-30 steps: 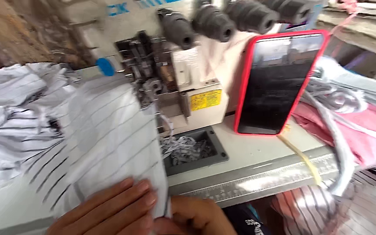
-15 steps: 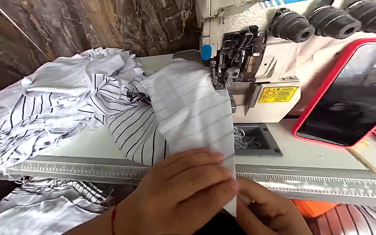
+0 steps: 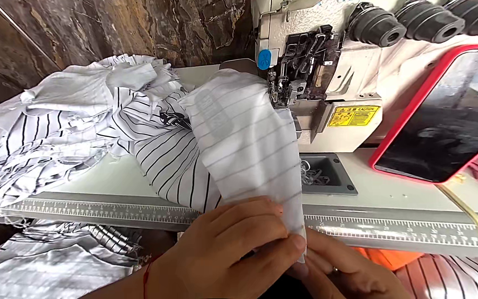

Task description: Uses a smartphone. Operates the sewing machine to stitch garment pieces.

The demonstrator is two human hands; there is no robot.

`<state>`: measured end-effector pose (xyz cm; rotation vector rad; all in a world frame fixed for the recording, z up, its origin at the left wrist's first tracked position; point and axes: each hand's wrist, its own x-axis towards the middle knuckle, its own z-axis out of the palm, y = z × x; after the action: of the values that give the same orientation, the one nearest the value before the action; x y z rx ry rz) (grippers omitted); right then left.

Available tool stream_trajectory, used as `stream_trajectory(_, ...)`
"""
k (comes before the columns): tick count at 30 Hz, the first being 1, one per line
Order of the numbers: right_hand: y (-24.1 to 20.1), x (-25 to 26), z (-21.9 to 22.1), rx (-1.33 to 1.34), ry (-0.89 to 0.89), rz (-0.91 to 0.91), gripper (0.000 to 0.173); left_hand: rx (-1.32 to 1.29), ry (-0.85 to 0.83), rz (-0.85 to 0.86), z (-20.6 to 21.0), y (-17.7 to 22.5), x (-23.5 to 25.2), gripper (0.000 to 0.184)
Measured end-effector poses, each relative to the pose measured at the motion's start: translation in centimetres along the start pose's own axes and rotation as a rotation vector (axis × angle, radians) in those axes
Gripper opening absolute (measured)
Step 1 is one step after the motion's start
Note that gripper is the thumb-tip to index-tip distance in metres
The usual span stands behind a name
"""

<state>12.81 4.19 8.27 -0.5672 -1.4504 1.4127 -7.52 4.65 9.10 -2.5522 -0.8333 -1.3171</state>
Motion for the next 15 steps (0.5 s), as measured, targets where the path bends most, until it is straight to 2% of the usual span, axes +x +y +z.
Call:
stream_trajectory(6,-0.32,-0.21,-0.11,-0.049,-0.014,-0.01,0.024,-0.023,-0.021,0.064,-0.52,0.43,0.14,0.014)
stream_trajectory(15,-0.78,-0.25,-0.39,-0.07,-0.059,0.012,0.028,0.084,-0.084,0.098,-0.39,0.72,-0.1,0.019)
